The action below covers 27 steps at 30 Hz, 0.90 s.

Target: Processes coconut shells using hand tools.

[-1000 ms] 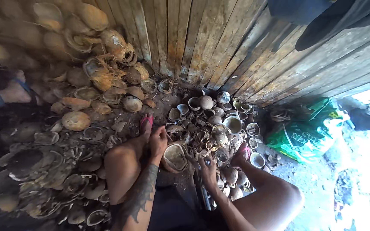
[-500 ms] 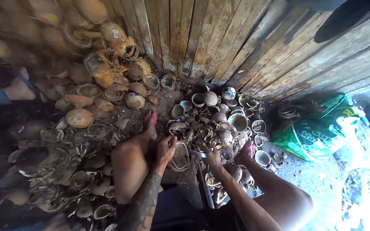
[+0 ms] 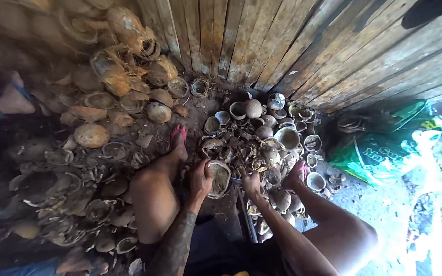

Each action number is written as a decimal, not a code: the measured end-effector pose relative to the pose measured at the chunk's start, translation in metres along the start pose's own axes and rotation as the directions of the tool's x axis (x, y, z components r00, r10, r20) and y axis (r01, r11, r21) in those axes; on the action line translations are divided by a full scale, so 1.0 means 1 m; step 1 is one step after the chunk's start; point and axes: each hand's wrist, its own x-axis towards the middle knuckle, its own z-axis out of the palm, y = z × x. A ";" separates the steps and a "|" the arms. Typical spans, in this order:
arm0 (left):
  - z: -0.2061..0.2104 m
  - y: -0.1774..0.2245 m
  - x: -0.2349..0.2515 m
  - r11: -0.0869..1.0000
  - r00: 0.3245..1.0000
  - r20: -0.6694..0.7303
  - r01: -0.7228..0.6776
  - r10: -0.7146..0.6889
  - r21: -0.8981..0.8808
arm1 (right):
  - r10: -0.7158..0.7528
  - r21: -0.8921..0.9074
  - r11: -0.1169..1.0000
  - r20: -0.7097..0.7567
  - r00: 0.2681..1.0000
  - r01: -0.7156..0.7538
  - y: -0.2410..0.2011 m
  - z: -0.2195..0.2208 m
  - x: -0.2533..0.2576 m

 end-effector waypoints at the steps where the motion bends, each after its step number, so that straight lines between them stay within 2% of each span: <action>1: 0.000 0.001 0.000 1.000 1.000 0.003 0.008 -0.008 0.015 | -0.081 -0.023 0.996 -0.019 0.997 0.081 0.002 -0.001 -0.004; 3: -0.004 0.002 0.003 0.998 0.999 0.041 0.031 -0.033 0.048 | -0.198 -0.010 0.980 -0.053 0.979 0.197 0.006 -0.002 -0.022; 5: -0.007 0.004 0.009 0.994 0.991 0.111 0.062 -0.072 0.092 | -0.211 0.075 0.973 -0.095 0.973 0.218 0.013 0.001 -0.046; 7: -0.006 0.010 0.008 0.985 0.982 0.128 0.119 -0.136 0.129 | -0.070 0.291 0.952 -0.090 0.994 0.093 0.019 0.003 -0.077; 9: -0.005 0.022 0.004 0.966 0.972 0.095 0.199 -0.216 0.165 | 0.043 0.517 0.856 -0.081 0.996 0.005 0.015 0.006 -0.112; 12: -0.005 0.041 0.001 0.937 0.952 0.053 0.287 -0.302 0.199 | 0.113 0.619 0.785 -0.167 0.980 0.015 -0.009 0.008 -0.139; 14: -0.004 0.039 0.001 0.945 0.958 0.055 0.268 -0.283 0.188 | 0.150 0.494 0.869 -0.229 0.962 -0.018 -0.019 0.005 -0.121; 16: -0.004 0.027 0.004 0.963 0.975 0.037 0.209 -0.218 0.169 | 0.068 0.285 0.958 -0.263 0.962 0.010 -0.019 -0.001 -0.088; 17: -0.005 0.020 0.007 0.968 0.982 0.025 0.178 -0.186 0.177 | 0.000 0.211 0.976 -0.241 0.970 0.052 -0.013 -0.002 -0.068; 19: -0.004 0.012 0.003 0.968 0.986 0.050 0.148 -0.161 0.202 | -0.053 0.191 0.978 -0.135 0.989 0.079 0.004 -0.001 -0.025; 22: -0.008 0.008 0.006 0.971 0.986 0.100 0.111 -0.134 0.210 | -0.190 0.074 0.980 0.033 0.981 0.187 -0.014 -0.004 0.030; 24: -0.012 -0.002 0.005 0.991 0.995 0.046 0.080 -0.085 0.107 | -0.222 -0.012 0.974 0.107 0.969 0.224 -0.025 -0.013 0.024; 26: -0.009 -0.008 0.010 0.996 0.994 -0.102 0.038 -0.046 -0.075 | -0.154 -0.030 0.987 0.095 0.984 0.157 -0.030 -0.027 -0.006; 27: -0.009 -0.007 0.011 0.989 0.993 -0.104 0.038 -0.053 -0.145 | -0.100 -0.004 0.995 0.082 0.992 0.101 -0.027 -0.031 -0.023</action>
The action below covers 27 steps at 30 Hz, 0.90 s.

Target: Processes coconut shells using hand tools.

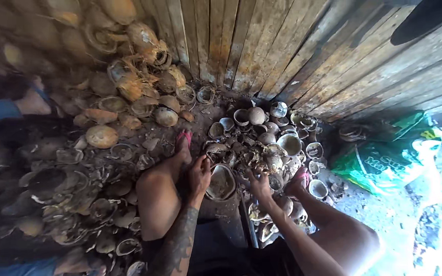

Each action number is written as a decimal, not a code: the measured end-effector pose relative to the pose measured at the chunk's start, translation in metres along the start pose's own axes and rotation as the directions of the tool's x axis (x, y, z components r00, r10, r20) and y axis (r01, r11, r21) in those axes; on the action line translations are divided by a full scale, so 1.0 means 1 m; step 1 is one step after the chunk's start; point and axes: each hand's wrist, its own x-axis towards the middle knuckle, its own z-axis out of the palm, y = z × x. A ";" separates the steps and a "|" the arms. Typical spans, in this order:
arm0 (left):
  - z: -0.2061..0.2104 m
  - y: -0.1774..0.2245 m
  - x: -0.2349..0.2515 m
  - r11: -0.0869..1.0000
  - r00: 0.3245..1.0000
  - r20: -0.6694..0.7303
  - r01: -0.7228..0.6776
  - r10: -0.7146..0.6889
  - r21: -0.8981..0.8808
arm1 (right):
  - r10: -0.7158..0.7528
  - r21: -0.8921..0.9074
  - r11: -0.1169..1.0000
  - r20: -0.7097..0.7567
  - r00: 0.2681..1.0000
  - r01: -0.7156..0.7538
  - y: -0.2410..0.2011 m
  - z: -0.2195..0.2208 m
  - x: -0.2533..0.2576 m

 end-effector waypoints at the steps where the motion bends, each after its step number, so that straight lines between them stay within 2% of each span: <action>1: 0.002 0.000 -0.001 1.000 0.999 0.043 -0.009 0.010 -0.017 | 0.061 0.058 0.996 -0.014 0.998 -0.061 0.005 0.001 -0.017; 3: 0.005 0.000 -0.002 0.995 0.987 0.153 -0.056 0.043 0.084 | 0.184 0.239 0.957 -0.067 0.981 -0.164 0.017 0.014 -0.042; 5: 0.005 -0.002 0.005 0.987 0.972 0.235 -0.055 0.018 0.149 | 0.235 0.372 0.912 -0.130 0.963 -0.172 0.027 0.034 -0.042; 6: 0.004 -0.002 0.010 0.984 0.961 0.276 -0.042 -0.008 0.175 | 0.260 0.412 0.892 -0.126 0.958 -0.188 0.029 0.040 -0.037; 8: 0.001 -0.003 0.014 0.977 0.953 0.301 -0.034 -0.031 0.211 | 0.308 0.534 0.808 -0.024 0.951 -0.248 0.026 0.043 -0.030; 10: 0.000 -0.003 0.015 0.977 0.954 0.297 -0.031 -0.033 0.209 | 0.375 0.697 0.590 0.209 0.903 -0.406 0.017 0.037 -0.034; 12: 0.002 -0.006 0.007 0.984 0.968 0.248 -0.078 0.037 0.159 | 0.372 0.798 0.252 0.441 0.817 -0.547 0.010 0.032 -0.045; 13: 0.005 -0.010 -0.001 0.983 0.975 0.198 -0.128 0.100 0.134 | 0.358 0.818 0.124 0.490 0.794 -0.561 0.010 0.032 -0.053; 14: 0.006 -0.011 -0.009 0.976 0.976 0.139 -0.184 0.166 0.121 | 0.350 0.824 0.065 0.509 0.786 -0.563 0.011 0.032 -0.058; 15: 0.006 -0.011 -0.016 0.966 0.972 0.092 -0.227 0.217 0.120 | 0.353 0.827 0.073 0.501 0.790 -0.557 0.012 0.031 -0.063; 16: 0.007 -0.011 -0.023 0.954 0.963 0.045 -0.268 0.265 0.130 | 0.375 0.824 0.157 0.461 0.805 -0.545 0.015 0.030 -0.068; 18: 0.007 -0.011 -0.032 0.939 0.947 -0.030 -0.312 0.320 0.147 | 0.392 0.718 0.522 0.279 0.877 -0.461 0.023 0.023 -0.081; 19: 0.007 -0.013 -0.034 0.938 0.946 -0.046 -0.309 0.320 0.157 | 0.332 0.621 0.689 0.188 0.924 -0.374 0.029 0.018 -0.088; 20: 0.007 -0.014 -0.036 0.936 0.945 -0.055 -0.308 0.321 0.169 | 0.271 0.530 0.793 0.138 0.953 -0.302 0.032 0.014 -0.094; 21: 0.007 -0.015 -0.036 0.935 0.946 -0.052 -0.305 0.319 0.181 | 0.251 0.490 0.825 0.128 0.959 -0.281 0.032 0.012 -0.096; 22: 0.008 -0.015 -0.035 0.936 0.948 -0.047 -0.301 0.314 0.185 | 0.283 0.508 0.798 0.159 0.946 -0.324 0.031 0.011 -0.094; 23: 0.008 -0.016 -0.034 0.941 0.953 -0.047 -0.285 0.298 0.182 | 0.346 0.561 0.716 0.232 0.909 -0.416 0.030 0.015 -0.090; 25: 0.010 -0.022 -0.030 0.955 0.965 -0.071 -0.236 0.252 0.181 | 0.404 0.687 0.413 0.450 0.796 -0.598 0.036 0.035 -0.078; 27: 0.013 -0.023 -0.026 0.963 0.970 -0.103 -0.201 0.222 0.179 | 0.306 0.755 0.142 0.582 0.753 -0.641 0.043 0.056 -0.073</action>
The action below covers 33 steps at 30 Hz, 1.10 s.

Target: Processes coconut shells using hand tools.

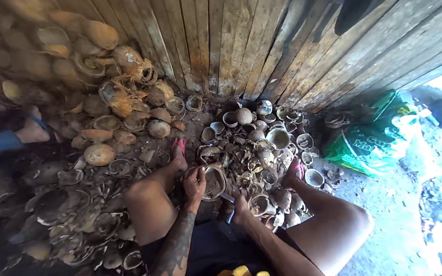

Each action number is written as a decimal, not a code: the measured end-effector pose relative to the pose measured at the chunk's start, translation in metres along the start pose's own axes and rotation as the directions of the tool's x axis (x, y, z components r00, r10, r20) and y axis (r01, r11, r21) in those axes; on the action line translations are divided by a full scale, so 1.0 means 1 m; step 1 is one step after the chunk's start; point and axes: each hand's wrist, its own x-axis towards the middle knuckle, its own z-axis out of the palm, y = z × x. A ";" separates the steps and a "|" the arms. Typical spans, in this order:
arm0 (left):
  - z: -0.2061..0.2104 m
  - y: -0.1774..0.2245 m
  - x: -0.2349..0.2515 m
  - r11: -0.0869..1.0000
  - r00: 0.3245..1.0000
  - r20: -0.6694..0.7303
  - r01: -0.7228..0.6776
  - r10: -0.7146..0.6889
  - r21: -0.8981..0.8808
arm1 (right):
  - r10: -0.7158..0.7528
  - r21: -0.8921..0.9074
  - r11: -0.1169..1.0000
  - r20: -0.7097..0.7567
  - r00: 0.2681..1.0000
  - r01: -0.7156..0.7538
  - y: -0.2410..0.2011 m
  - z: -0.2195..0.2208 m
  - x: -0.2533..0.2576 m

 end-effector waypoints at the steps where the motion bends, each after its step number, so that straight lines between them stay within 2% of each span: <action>1: -0.002 0.002 0.002 0.999 1.000 -0.002 0.024 -0.025 -0.020 | 0.000 0.078 0.997 0.048 0.999 -0.004 0.004 0.001 0.002; 3: -0.012 0.013 -0.002 0.970 0.987 0.048 0.162 -0.155 -0.182 | -0.024 0.131 0.991 0.072 0.997 0.014 0.006 -0.003 -0.006; 4: -0.021 0.023 -0.002 0.894 0.957 0.139 0.287 -0.254 -0.344 | -0.039 0.116 0.993 0.072 0.997 0.030 0.002 -0.006 -0.016; 5: -0.035 0.033 -0.001 0.730 0.908 0.287 0.417 -0.305 -0.542 | -0.051 0.093 0.995 0.080 0.995 0.044 -0.003 -0.007 -0.027; 6: -0.050 0.039 -0.002 0.514 0.856 0.441 0.516 -0.270 -0.685 | -0.057 0.065 0.997 0.082 0.995 0.052 -0.008 -0.008 -0.041; 7: -0.062 0.046 -0.005 0.315 0.793 0.570 0.608 -0.212 -0.729 | -0.054 0.048 0.998 0.079 0.995 0.050 -0.011 -0.009 -0.055; 8: -0.069 0.056 -0.009 0.174 0.723 0.665 0.691 -0.188 -0.702 | -0.043 0.053 0.998 0.085 0.995 0.038 -0.014 -0.009 -0.065; 9: -0.070 0.068 -0.010 0.102 0.672 0.716 0.739 -0.186 -0.666 | -0.032 0.081 0.996 0.087 0.996 0.025 -0.015 -0.007 -0.069; 11: -0.055 0.088 -0.001 0.113 0.671 0.721 0.741 -0.174 -0.662 | -0.027 0.192 0.981 0.101 0.995 0.007 -0.021 -0.005 -0.064; 12: -0.042 0.097 0.010 0.170 0.686 0.700 0.727 -0.198 -0.665 | -0.046 0.256 0.967 0.104 0.994 0.018 -0.027 -0.003 -0.058; 14: -0.017 0.111 0.037 0.296 0.683 0.632 0.730 -0.367 -0.616 | -0.126 0.379 0.922 0.121 0.985 0.072 -0.043 -0.002 -0.055; 16: -0.008 0.121 0.062 0.348 0.657 0.529 0.744 -0.538 -0.570 | -0.286 0.497 0.852 0.177 0.942 0.165 -0.061 -0.010 -0.067; 18: -0.010 0.121 0.086 0.312 0.657 0.484 0.726 -0.578 -0.613 | -0.494 0.549 0.779 0.240 0.835 0.303 -0.095 -0.024 -0.089; 19: -0.014 0.115 0.095 0.268 0.670 0.494 0.705 -0.554 -0.656 | -0.573 0.527 0.758 0.253 0.780 0.385 -0.114 -0.033 -0.099; 21: -0.030 0.105 0.102 0.142 0.727 0.551 0.647 -0.409 -0.749 | -0.634 0.491 0.737 0.261 0.728 0.465 -0.145 -0.053 -0.113; 23: -0.048 0.107 0.103 0.054 0.761 0.604 0.631 -0.237 -0.774 | -0.605 0.505 0.746 0.239 0.760 0.434 -0.164 -0.066 -0.118; 25: -0.058 0.111 0.105 0.115 0.767 0.609 0.636 -0.201 -0.763 | -0.563 0.472 0.762 0.146 0.814 0.443 -0.169 -0.069 -0.117; 27: -0.067 0.114 0.107 0.209 0.809 0.534 0.582 -0.245 -0.786 | -0.518 0.410 0.791 0.052 0.854 0.455 -0.156 -0.072 -0.111; 28: -0.075 0.115 0.111 0.199 0.841 0.474 0.527 -0.262 -0.826 | -0.490 0.379 0.811 0.023 0.872 0.445 -0.146 -0.074 -0.106; 30: -0.105 0.114 0.124 0.093 0.866 0.371 0.422 -0.336 -0.902 | -0.436 0.320 0.853 0.002 0.900 0.412 -0.126 -0.072 -0.100; 31: -0.125 0.110 0.130 0.061 0.855 0.331 0.385 -0.400 -0.921 | -0.411 0.281 0.874 -0.004 0.911 0.396 -0.117 -0.068 -0.098; 33: -0.161 0.083 0.134 0.107 0.797 0.270 0.383 -0.540 -0.918 | -0.382 0.167 0.913 0.025 0.924 0.373 -0.103 -0.063 -0.097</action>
